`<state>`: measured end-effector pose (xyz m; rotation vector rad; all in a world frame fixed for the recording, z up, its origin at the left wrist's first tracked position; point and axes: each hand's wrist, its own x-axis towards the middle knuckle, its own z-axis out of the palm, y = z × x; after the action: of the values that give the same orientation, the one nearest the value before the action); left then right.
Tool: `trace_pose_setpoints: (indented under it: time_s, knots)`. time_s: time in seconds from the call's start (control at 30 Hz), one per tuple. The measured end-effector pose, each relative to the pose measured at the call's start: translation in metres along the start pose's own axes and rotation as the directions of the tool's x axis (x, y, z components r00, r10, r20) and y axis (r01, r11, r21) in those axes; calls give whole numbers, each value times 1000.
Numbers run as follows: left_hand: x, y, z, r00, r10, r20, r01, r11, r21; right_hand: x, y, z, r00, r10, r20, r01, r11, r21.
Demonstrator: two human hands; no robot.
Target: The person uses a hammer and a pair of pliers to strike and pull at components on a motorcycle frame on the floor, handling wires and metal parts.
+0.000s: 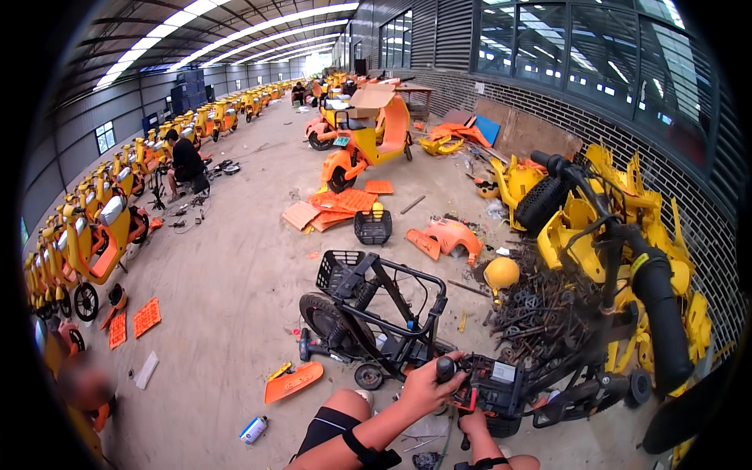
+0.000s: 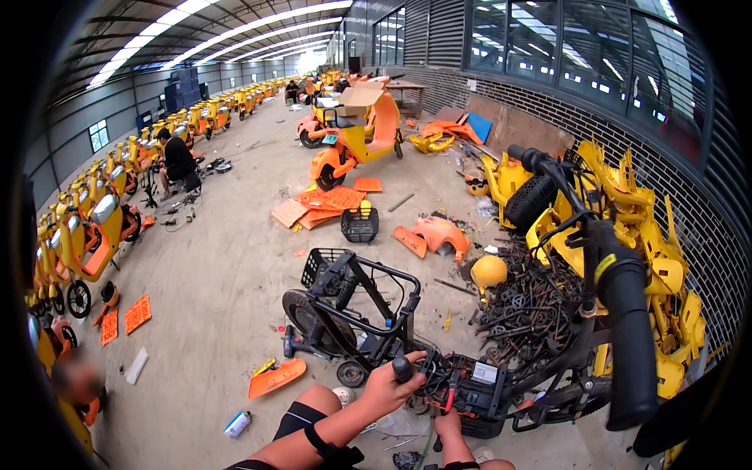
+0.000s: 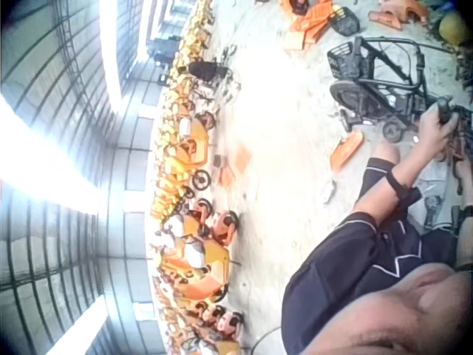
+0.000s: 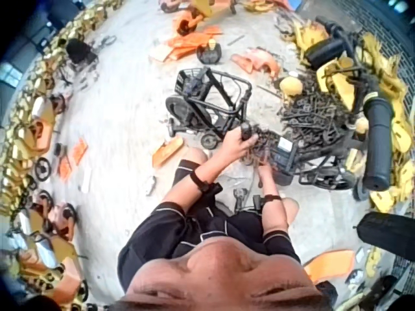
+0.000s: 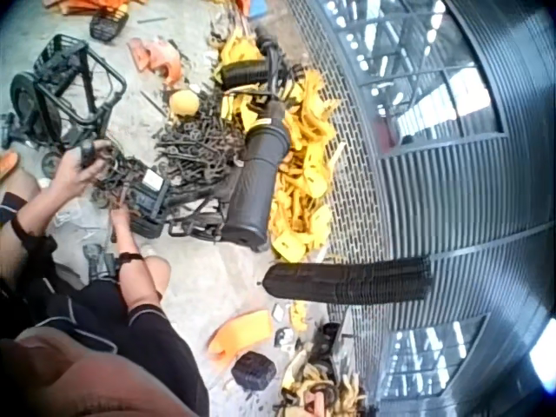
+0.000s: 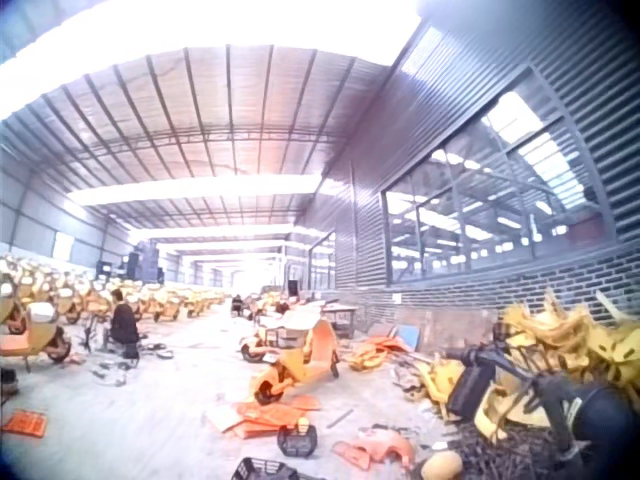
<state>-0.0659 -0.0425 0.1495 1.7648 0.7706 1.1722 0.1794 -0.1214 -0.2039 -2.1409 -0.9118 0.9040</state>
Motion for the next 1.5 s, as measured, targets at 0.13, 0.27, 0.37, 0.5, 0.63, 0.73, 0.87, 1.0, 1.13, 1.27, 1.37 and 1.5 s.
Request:
trace_pose_setpoints:
  time_s: [0.13,0.27,0.37,0.5,0.63,0.73,0.87,1.0,1.13,1.27,1.37,1.5]
  knots:
    - [-18,-62,2,994,-93,-50,97,992,83,-31,-40,9,993,111,38,-117,936,332]
    - [-39,-123,4,984,-170,60,151,960,237,-71,-119,-19,964,247,104,-263,799,541]
    - [-43,-146,13,967,-167,190,106,949,296,-87,-128,-20,962,272,30,-236,772,590]
    - [-40,-146,17,962,-167,217,112,962,248,-94,-137,-19,953,302,7,-239,741,628]
    - [-39,-146,17,961,-181,210,121,955,272,-93,-141,-25,949,314,37,-235,621,748]
    - [-39,-139,22,962,-181,206,124,957,262,-99,-145,-31,946,316,71,-263,621,739]
    - [-44,-138,31,975,-122,185,74,967,244,-100,-141,-37,939,316,134,-303,584,753]
    - [-41,-129,39,973,-128,191,74,961,267,-100,-136,-39,936,309,167,-328,598,731]
    - [-44,-132,42,965,-175,197,116,953,281,-107,-153,-35,934,331,134,-317,597,737]
    - [-43,-139,53,966,-144,216,70,946,315,-100,-136,-37,934,281,219,-348,587,731]
    - [-40,-134,53,971,-137,197,81,959,270,-94,-133,-33,927,276,256,-375,611,697]
    - [-36,-137,57,983,-105,153,59,959,277,-87,-141,-33,933,311,180,-338,588,735]
